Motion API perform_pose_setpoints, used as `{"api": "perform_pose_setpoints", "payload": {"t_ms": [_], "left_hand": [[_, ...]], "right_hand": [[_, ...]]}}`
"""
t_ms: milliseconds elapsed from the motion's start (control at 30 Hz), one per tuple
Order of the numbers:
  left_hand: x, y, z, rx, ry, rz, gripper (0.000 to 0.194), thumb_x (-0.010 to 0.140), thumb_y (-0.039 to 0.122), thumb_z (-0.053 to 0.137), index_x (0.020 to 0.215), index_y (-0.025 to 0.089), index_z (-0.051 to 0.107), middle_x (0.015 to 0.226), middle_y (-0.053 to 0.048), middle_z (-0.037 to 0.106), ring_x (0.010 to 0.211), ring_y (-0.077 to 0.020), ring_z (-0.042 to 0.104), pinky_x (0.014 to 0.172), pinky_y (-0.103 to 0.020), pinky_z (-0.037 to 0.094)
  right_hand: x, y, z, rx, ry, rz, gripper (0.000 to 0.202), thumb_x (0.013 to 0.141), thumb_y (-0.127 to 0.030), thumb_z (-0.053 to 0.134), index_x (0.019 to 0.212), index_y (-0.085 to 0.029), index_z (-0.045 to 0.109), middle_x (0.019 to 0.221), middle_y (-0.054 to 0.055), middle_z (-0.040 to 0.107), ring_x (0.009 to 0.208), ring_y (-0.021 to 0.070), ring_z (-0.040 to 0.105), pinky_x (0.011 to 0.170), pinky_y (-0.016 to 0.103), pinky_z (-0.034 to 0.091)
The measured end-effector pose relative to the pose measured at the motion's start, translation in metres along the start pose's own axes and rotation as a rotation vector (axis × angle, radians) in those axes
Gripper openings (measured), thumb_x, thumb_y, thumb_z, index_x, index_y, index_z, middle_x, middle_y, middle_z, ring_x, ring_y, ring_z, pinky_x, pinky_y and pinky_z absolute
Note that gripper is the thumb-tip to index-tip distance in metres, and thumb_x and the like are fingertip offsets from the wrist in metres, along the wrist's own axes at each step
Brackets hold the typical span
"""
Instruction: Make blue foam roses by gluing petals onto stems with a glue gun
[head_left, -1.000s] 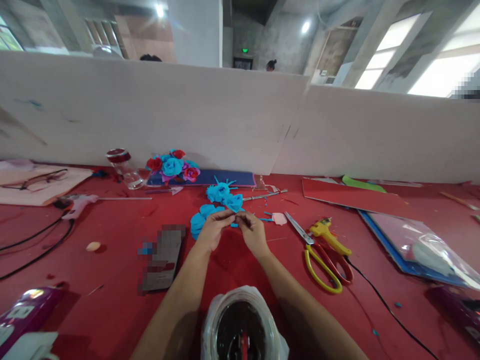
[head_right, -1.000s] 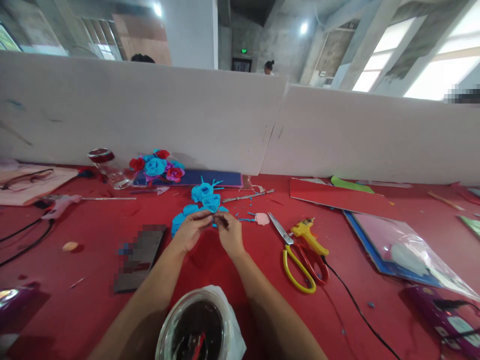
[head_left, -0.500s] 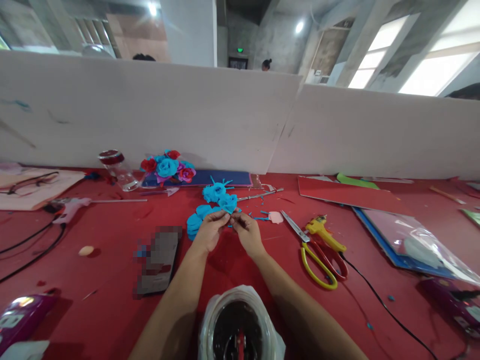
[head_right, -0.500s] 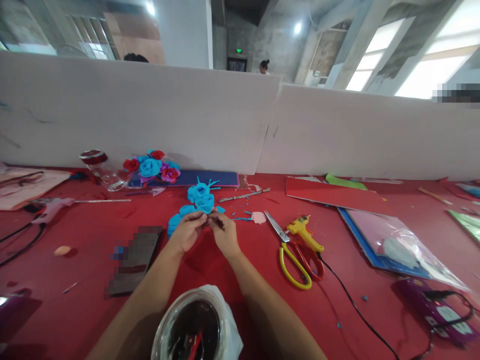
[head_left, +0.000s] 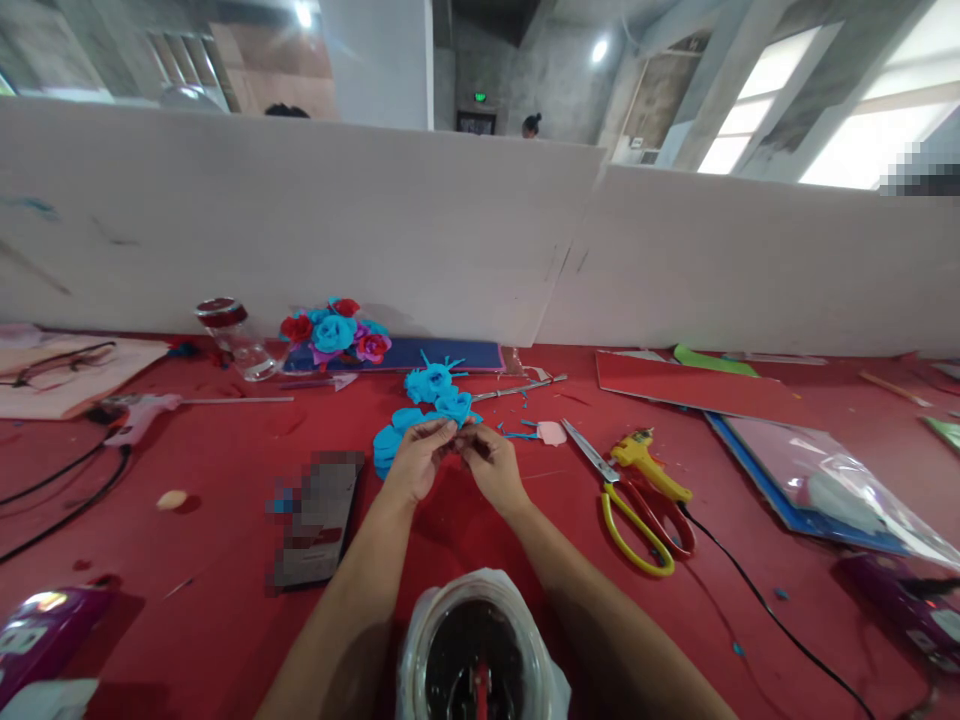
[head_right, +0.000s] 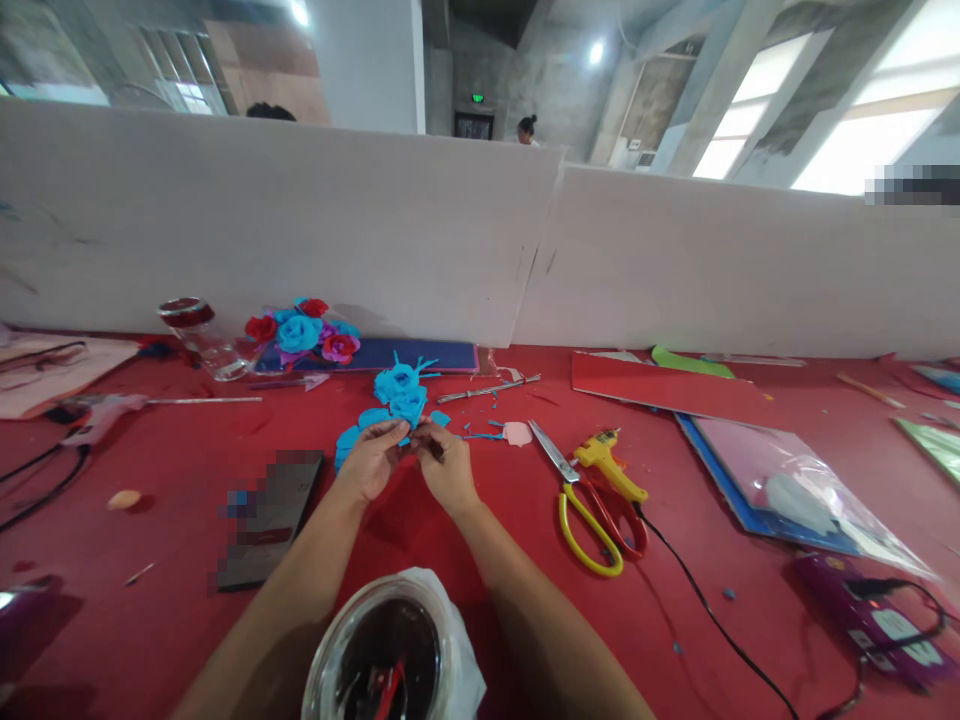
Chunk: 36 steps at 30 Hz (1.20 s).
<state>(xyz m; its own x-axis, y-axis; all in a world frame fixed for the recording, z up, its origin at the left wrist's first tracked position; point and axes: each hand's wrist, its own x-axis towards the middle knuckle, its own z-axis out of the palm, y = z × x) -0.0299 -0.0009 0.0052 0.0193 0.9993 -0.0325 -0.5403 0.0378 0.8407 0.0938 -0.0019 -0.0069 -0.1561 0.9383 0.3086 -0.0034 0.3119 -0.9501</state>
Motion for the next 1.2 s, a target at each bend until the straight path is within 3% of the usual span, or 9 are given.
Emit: {"api": "perform_pose_setpoints", "payload": {"t_ms": [133, 333, 500, 633, 767, 1000, 1200], "left_hand": [[0.0, 0.0, 0.001, -0.052, 0.043, 0.005, 0.02, 0.056, 0.029, 0.085, 0.061, 0.017, 0.069, 0.067, -0.001, 0.069, 0.063, -0.0118, 0.059, 0.059, -0.024, 0.043], [0.0, 0.0, 0.001, -0.06, -0.015, -0.015, 0.017, 0.061, 0.028, 0.082, 0.064, 0.016, 0.07, 0.073, -0.004, 0.072, 0.069, -0.0146, 0.063, 0.064, -0.026, 0.045], [-0.002, 0.001, 0.002, -0.023, -0.081, -0.012, 0.028, 0.056, 0.021, 0.084, 0.081, 0.016, 0.073, 0.084, -0.004, 0.073, 0.078, -0.0147, 0.065, 0.075, -0.026, 0.047], [0.0, -0.001, 0.006, -0.003, 0.004, 0.025, 0.033, 0.048, 0.019, 0.087, 0.078, 0.016, 0.071, 0.073, 0.0, 0.069, 0.07, -0.0121, 0.062, 0.073, -0.025, 0.047], [0.001, -0.004, 0.006, 0.024, 0.032, 0.059, 0.026, 0.053, 0.024, 0.085, 0.071, 0.015, 0.07, 0.068, 0.001, 0.067, 0.065, -0.0109, 0.06, 0.069, -0.025, 0.048], [0.001, -0.006, 0.005, 0.128, 0.086, 0.148, 0.023, 0.056, 0.027, 0.083, 0.074, 0.017, 0.073, 0.072, -0.002, 0.071, 0.068, -0.0145, 0.061, 0.073, -0.029, 0.05], [0.0, -0.005, 0.004, 0.226, 0.012, 0.17, 0.028, 0.05, 0.024, 0.086, 0.075, 0.017, 0.074, 0.079, -0.004, 0.073, 0.079, -0.0201, 0.066, 0.081, -0.034, 0.05]], "right_hand": [[-0.001, -0.002, 0.002, 0.049, -0.013, 0.025, 0.011, 0.075, -0.027, 0.055, 0.076, -0.02, 0.063, 0.07, 0.0, 0.064, 0.057, 0.0137, 0.055, 0.054, 0.025, 0.045], [-0.002, -0.004, 0.002, 0.066, -0.016, 0.036, 0.011, 0.075, -0.028, 0.056, 0.075, -0.02, 0.063, 0.067, 0.0, 0.062, 0.058, 0.014, 0.054, 0.056, 0.026, 0.046], [-0.002, -0.005, 0.0, -0.027, 0.012, -0.041, 0.014, 0.078, -0.028, 0.053, 0.078, -0.02, 0.065, 0.069, 0.0, 0.063, 0.064, 0.015, 0.057, 0.061, 0.026, 0.048], [-0.002, -0.002, -0.002, -0.11, 0.081, -0.049, 0.015, 0.08, -0.026, 0.052, 0.083, -0.02, 0.066, 0.073, 0.001, 0.065, 0.062, 0.0149, 0.057, 0.06, 0.026, 0.047], [-0.002, 0.001, -0.002, -0.173, 0.096, -0.043, 0.016, 0.081, -0.025, 0.051, 0.082, -0.02, 0.066, 0.073, 0.002, 0.067, 0.062, 0.0153, 0.058, 0.059, 0.026, 0.046], [-0.003, 0.003, -0.002, -0.219, 0.073, -0.116, 0.019, 0.081, -0.021, 0.049, 0.085, -0.02, 0.067, 0.079, 0.003, 0.069, 0.069, 0.0172, 0.061, 0.066, 0.028, 0.049], [-0.002, 0.009, -0.006, -0.228, 0.054, -0.161, 0.02, 0.08, -0.019, 0.047, 0.082, -0.021, 0.066, 0.074, 0.003, 0.066, 0.07, 0.0181, 0.06, 0.067, 0.029, 0.05]]}}
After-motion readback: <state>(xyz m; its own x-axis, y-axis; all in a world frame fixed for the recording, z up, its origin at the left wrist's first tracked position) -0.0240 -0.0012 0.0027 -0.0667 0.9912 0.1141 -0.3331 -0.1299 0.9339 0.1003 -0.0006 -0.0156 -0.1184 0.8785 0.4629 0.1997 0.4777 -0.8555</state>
